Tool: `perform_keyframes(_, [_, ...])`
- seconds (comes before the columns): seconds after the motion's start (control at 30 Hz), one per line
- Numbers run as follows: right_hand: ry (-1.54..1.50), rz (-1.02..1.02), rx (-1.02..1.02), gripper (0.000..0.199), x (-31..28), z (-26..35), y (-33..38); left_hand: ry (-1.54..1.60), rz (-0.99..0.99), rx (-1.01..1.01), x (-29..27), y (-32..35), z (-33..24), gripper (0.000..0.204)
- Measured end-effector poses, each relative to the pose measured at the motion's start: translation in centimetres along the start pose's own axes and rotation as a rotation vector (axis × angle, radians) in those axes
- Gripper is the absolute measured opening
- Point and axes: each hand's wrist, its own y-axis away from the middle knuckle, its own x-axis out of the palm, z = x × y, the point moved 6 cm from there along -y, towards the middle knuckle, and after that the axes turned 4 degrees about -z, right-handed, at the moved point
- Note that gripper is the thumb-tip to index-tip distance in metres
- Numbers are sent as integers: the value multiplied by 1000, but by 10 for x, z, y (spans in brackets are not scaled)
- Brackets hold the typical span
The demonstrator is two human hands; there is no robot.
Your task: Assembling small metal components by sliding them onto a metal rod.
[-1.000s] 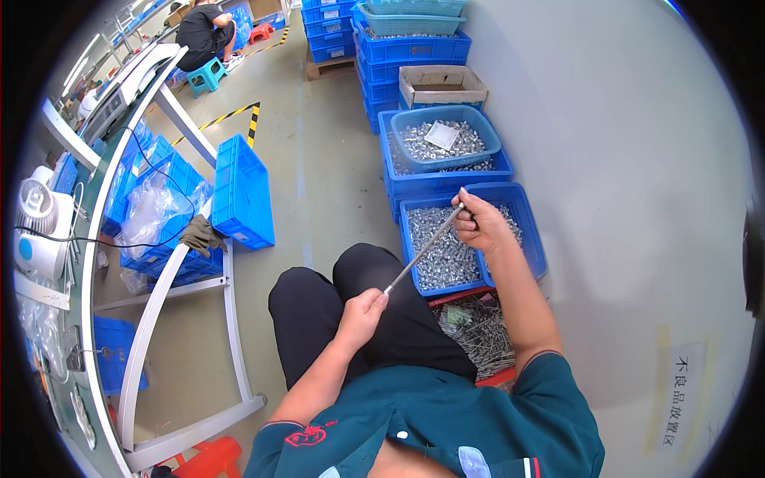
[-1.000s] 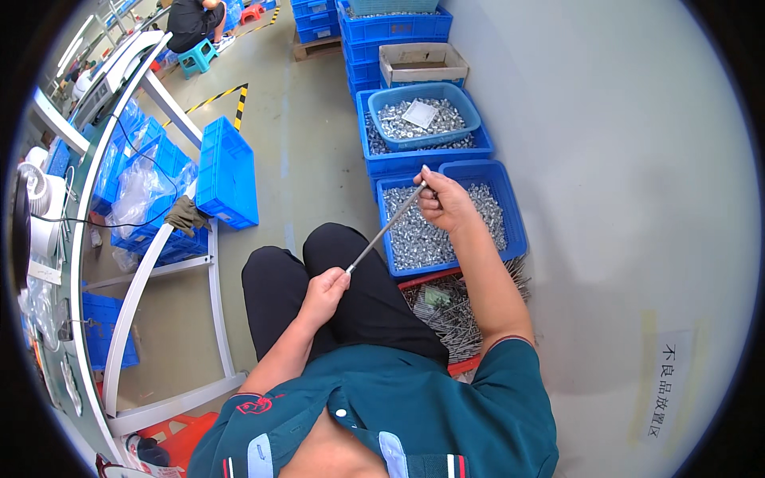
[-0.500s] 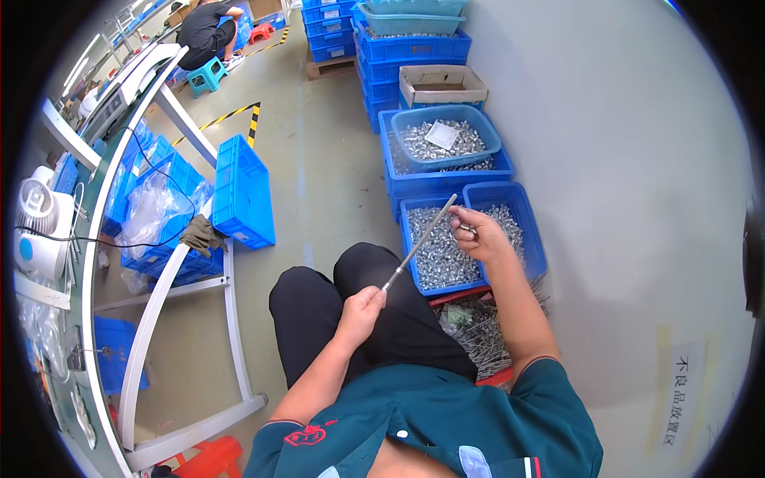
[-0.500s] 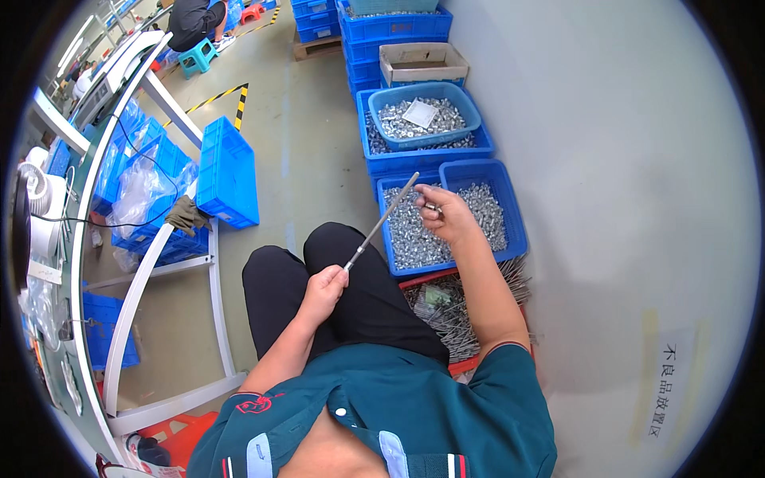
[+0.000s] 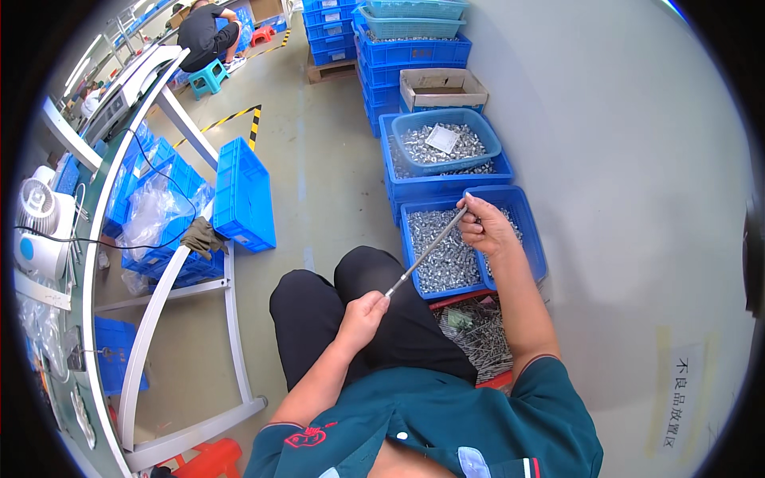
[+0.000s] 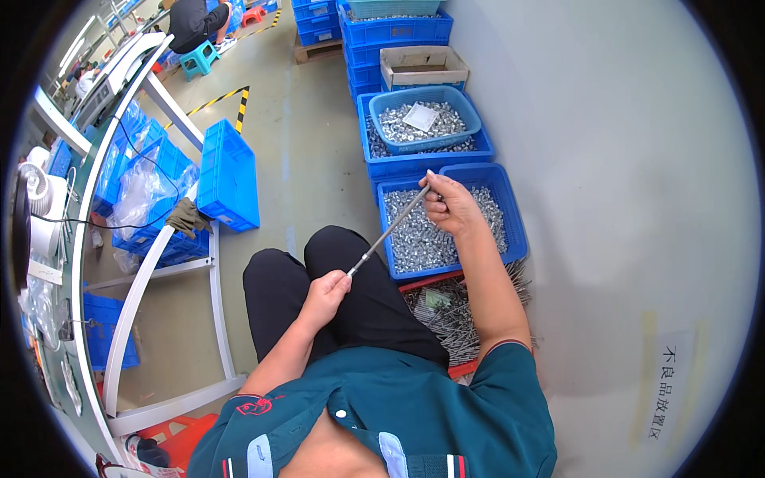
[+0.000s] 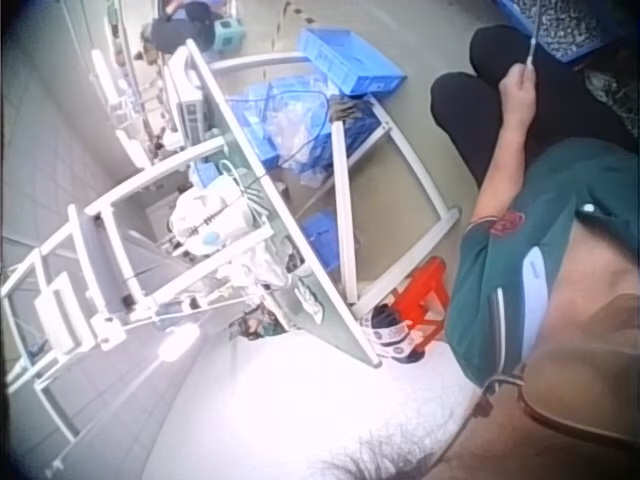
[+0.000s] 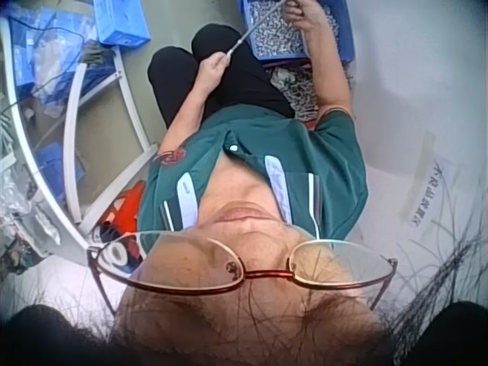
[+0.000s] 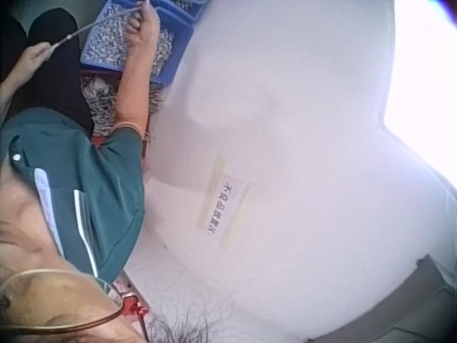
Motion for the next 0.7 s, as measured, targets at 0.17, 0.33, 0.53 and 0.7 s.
perform_keyframes(0.17, [392, -123, -186, 22, 14, 10, 4, -5, -21, 0, 0, 0, 1, 23])
perform_keyframes(0.33, [482, 84, 108, 18, 37, -64, 10, 185, -18, -115, -1, -2, 7, 23])
perform_keyframes(0.53, [154, -92, 225, 18, -6, -75, 5, 263, 13, -195, -1, -1, 12, 24])
perform_keyframes(0.7, [-140, -209, 232, 15, -48, -72, -10, 265, 17, -195, 0, -2, 13, 24])
